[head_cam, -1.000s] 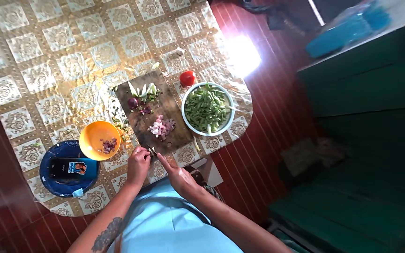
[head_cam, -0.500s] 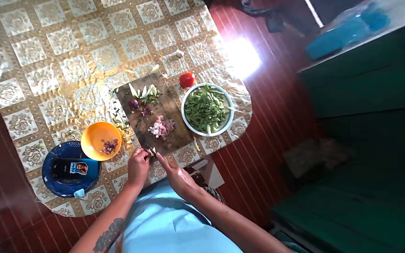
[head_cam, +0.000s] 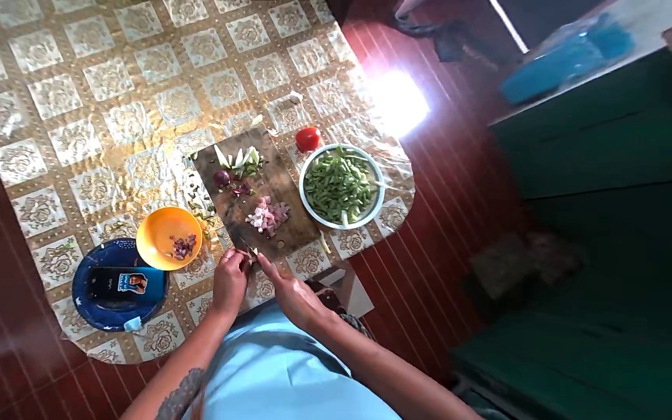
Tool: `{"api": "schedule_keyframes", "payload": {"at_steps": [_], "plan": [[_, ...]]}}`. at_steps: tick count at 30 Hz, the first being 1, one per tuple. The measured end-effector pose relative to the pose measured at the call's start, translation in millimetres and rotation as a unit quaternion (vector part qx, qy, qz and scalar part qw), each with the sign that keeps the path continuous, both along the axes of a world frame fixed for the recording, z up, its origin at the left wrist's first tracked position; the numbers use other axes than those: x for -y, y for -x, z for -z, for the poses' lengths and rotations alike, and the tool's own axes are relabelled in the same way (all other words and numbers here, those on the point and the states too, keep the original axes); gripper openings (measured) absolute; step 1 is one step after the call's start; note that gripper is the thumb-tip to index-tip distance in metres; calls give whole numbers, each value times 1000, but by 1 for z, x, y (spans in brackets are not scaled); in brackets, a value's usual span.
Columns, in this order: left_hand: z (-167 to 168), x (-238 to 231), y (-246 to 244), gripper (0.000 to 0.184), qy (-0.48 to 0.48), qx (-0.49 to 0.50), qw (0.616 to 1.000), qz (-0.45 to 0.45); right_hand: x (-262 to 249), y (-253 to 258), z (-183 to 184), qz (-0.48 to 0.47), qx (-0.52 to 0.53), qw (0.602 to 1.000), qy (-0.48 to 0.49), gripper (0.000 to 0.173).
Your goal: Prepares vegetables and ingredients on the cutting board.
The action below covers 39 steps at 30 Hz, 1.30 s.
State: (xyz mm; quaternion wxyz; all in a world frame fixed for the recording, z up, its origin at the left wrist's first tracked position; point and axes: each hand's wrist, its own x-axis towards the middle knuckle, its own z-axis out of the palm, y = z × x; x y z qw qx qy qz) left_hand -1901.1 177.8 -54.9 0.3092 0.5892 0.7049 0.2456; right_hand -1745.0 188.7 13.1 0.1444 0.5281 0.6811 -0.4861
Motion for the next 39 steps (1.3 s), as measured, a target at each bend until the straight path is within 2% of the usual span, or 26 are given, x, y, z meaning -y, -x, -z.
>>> {"api": "schedule_keyframes", "payload": {"at_steps": [4,6,7,9,11,13,17,21,29,34,39], "plan": [[-13,0,-3,36,79,3,997,-4,-4,-12,-2,47,-11,999,-24,69],[-17,-8,-7,49,137,-32,990,20,-5,-16,-1,60,-2,998,-22,68],[-15,-11,-10,49,147,-55,987,38,-5,-18,0,63,3,998,-23,69],[-7,-15,-14,37,119,-95,985,77,-5,-20,2,58,14,998,-21,69],[1,-15,-14,23,44,-105,988,103,-4,-21,4,51,22,998,-19,67],[7,-11,-9,21,-17,-71,992,99,-1,-21,5,43,24,999,-16,65],[13,-6,2,29,-43,-12,997,66,3,-18,4,33,32,999,1,69],[22,-3,0,14,-87,-18,993,81,6,-13,0,20,47,999,4,73],[20,-2,-11,8,-81,-40,995,47,-2,-3,2,-10,87,995,39,74],[20,-2,-11,7,-83,-40,995,46,-5,0,18,-10,63,998,12,73],[19,-1,-9,6,-96,-60,993,40,-1,-4,1,-14,68,997,17,73]]}}
